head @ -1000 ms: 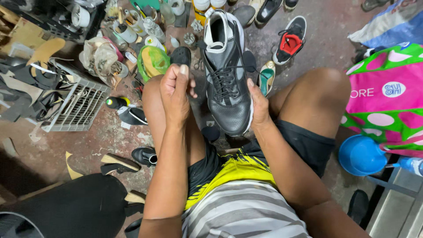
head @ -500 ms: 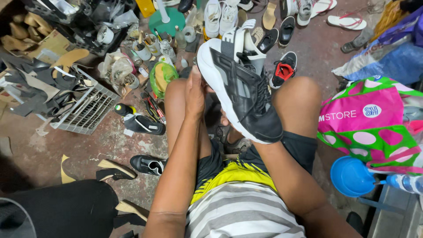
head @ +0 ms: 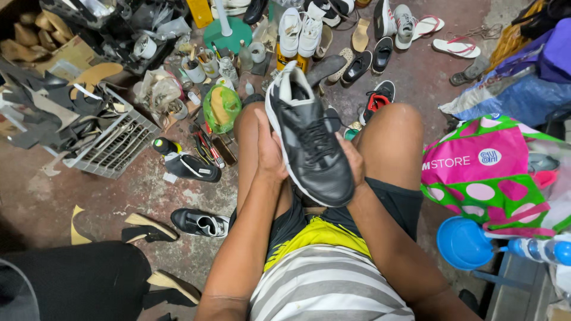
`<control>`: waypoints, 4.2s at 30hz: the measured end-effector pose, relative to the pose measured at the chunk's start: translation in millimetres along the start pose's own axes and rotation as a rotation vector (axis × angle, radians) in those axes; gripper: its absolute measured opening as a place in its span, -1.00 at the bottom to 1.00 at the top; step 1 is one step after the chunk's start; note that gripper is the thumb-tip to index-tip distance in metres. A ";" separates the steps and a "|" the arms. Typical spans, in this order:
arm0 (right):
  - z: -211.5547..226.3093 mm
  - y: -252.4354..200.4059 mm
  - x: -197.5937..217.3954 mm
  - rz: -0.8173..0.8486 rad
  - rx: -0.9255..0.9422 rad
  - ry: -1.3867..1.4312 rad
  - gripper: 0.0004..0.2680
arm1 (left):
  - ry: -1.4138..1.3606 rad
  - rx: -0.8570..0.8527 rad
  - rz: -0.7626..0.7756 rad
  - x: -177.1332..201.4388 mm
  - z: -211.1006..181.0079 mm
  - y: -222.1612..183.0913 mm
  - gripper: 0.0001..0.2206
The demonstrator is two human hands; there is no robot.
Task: The person laces a black athletic shoe by threading the laces through the eyelets and pulling them tight while holding the shoe on their lap.
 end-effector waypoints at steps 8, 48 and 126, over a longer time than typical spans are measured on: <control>-5.3 -19.7 -3.3 -0.103 -0.063 -0.438 -0.62 | -0.248 0.010 0.345 -14.6 1.1 -9.2 -0.22; 116.3 -55.4 -27.4 0.071 0.266 -1.476 -0.85 | 0.650 0.290 -0.497 9.2 27.5 -25.6 -0.23; 105.4 43.6 -57.2 0.268 0.237 -1.741 -0.88 | 0.352 -0.033 0.098 11.9 -36.8 -23.8 -0.80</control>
Point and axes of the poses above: each hand's wrist, its own y-axis towards the middle knuckle, its own x-axis out of the back of the hand, z = x × y, the point moved 7 cm from there along y, towards the middle knuckle, and after that the axes turned 4 degrees about x, right-handed, at the moved point
